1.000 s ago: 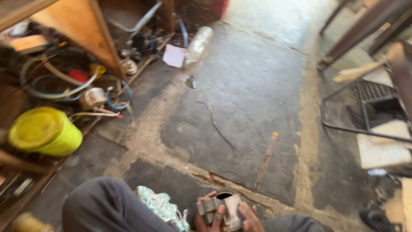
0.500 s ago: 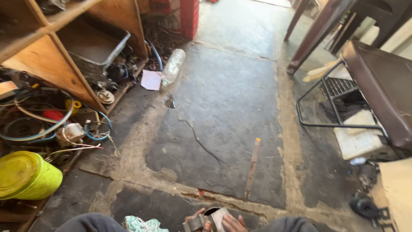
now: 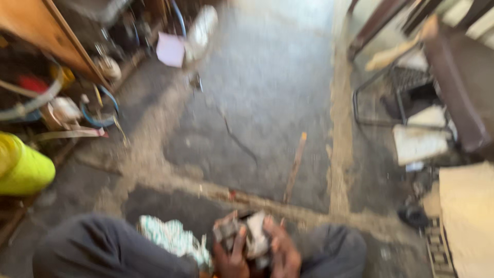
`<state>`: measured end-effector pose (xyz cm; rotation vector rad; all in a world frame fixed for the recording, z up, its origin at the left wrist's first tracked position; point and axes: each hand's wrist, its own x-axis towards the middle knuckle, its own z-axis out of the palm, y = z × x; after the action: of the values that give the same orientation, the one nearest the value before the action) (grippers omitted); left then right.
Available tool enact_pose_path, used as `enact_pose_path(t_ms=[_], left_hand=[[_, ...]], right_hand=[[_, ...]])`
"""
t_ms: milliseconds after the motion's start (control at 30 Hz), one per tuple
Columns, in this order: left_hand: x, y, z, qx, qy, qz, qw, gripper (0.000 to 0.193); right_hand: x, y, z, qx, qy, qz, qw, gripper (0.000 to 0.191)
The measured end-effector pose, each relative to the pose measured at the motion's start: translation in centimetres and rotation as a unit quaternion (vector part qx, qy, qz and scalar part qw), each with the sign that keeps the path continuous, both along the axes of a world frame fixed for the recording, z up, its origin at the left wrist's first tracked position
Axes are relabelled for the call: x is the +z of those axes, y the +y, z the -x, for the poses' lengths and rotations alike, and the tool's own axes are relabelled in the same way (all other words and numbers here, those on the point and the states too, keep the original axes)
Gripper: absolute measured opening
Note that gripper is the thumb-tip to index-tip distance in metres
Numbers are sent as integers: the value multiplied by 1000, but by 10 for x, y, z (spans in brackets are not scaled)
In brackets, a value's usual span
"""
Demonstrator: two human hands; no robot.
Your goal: The person sits on the floor and uses a metal file to smooth the edges of a cylindrical metal part. They hold the part with one hand and file with the other, periodically rotating the part to access different edges.
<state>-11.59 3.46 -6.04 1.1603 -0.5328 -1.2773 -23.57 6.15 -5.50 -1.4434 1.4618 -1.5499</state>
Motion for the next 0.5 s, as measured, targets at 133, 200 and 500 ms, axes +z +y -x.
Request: enact_pose_path(t_ms=[133, 200, 500], left_hand=[[5, 7, -2, -8, -4, 21, 1000, 39], [9, 11, -1, -3, -3, 24, 1000, 39], [16, 3, -5, -28, -51, 72, 996, 43]], right_hand=[[35, 2, -12, -40, 81, -55, 994, 45], [48, 4, -21, -15, 117, -16, 993, 44], [35, 9, -20, -46, 69, -58, 995, 48]])
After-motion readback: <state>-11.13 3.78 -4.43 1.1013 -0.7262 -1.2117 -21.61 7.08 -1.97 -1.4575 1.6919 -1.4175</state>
